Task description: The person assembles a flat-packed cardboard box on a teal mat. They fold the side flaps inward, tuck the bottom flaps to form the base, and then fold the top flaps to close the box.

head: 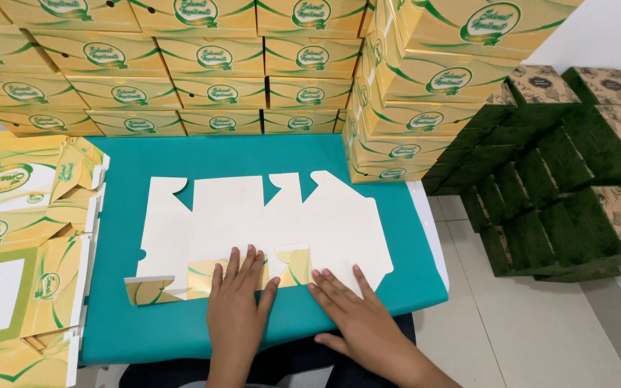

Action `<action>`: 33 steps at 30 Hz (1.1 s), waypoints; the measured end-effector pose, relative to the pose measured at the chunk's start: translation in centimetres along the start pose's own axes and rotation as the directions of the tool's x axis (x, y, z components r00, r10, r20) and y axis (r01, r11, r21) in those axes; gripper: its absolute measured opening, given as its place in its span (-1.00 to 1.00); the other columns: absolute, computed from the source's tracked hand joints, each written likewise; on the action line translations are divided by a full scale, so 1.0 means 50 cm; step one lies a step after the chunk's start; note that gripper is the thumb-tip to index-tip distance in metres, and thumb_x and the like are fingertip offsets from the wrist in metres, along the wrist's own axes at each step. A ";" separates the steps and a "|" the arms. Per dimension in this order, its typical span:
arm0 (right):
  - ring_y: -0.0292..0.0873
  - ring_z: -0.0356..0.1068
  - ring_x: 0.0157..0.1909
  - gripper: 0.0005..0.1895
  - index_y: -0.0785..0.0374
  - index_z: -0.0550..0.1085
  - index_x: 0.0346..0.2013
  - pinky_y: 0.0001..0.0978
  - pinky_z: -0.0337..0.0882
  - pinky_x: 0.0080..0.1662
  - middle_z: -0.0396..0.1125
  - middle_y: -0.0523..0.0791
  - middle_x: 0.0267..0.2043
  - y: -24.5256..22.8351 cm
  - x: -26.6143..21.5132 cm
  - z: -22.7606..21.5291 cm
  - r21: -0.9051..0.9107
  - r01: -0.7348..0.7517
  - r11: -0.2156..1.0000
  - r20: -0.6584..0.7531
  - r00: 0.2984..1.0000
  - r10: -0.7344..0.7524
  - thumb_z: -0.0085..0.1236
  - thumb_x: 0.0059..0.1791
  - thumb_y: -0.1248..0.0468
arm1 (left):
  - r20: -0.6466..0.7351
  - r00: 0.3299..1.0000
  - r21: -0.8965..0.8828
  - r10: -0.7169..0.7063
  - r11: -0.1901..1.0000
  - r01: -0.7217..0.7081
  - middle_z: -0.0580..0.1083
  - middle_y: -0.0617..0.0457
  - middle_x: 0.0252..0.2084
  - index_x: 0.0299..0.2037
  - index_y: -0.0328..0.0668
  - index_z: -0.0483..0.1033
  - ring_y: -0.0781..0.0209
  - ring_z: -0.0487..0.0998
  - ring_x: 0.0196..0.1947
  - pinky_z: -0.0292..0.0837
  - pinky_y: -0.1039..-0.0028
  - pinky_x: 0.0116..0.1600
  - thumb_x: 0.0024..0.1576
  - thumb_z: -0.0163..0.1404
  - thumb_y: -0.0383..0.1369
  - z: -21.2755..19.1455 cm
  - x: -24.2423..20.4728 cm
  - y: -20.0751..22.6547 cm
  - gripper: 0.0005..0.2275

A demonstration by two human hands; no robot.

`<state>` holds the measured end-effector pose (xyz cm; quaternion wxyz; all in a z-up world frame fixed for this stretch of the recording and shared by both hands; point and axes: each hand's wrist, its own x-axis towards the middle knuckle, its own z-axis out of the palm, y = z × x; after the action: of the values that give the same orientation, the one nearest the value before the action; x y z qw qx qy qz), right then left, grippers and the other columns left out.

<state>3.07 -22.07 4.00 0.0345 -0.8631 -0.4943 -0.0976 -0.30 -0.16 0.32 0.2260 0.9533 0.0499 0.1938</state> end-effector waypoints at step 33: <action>-0.04 0.12 0.25 -0.54 0.12 0.30 0.13 -0.13 0.08 0.17 0.24 -0.11 0.15 0.077 0.077 0.043 0.389 -0.366 0.846 -0.132 0.886 0.444 -0.05 -0.01 0.02 | -0.088 0.940 0.010 0.329 0.944 -0.329 0.35 0.00 0.15 0.14 -0.05 0.35 0.01 0.29 0.23 0.19 0.15 0.25 0.10 -0.03 -0.03 0.014 -0.057 0.092 -0.54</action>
<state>8.58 -20.46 2.83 0.2623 -0.9118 -0.3023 -0.0914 -2.60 -5.07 0.82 0.1903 0.9383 -0.1005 0.2709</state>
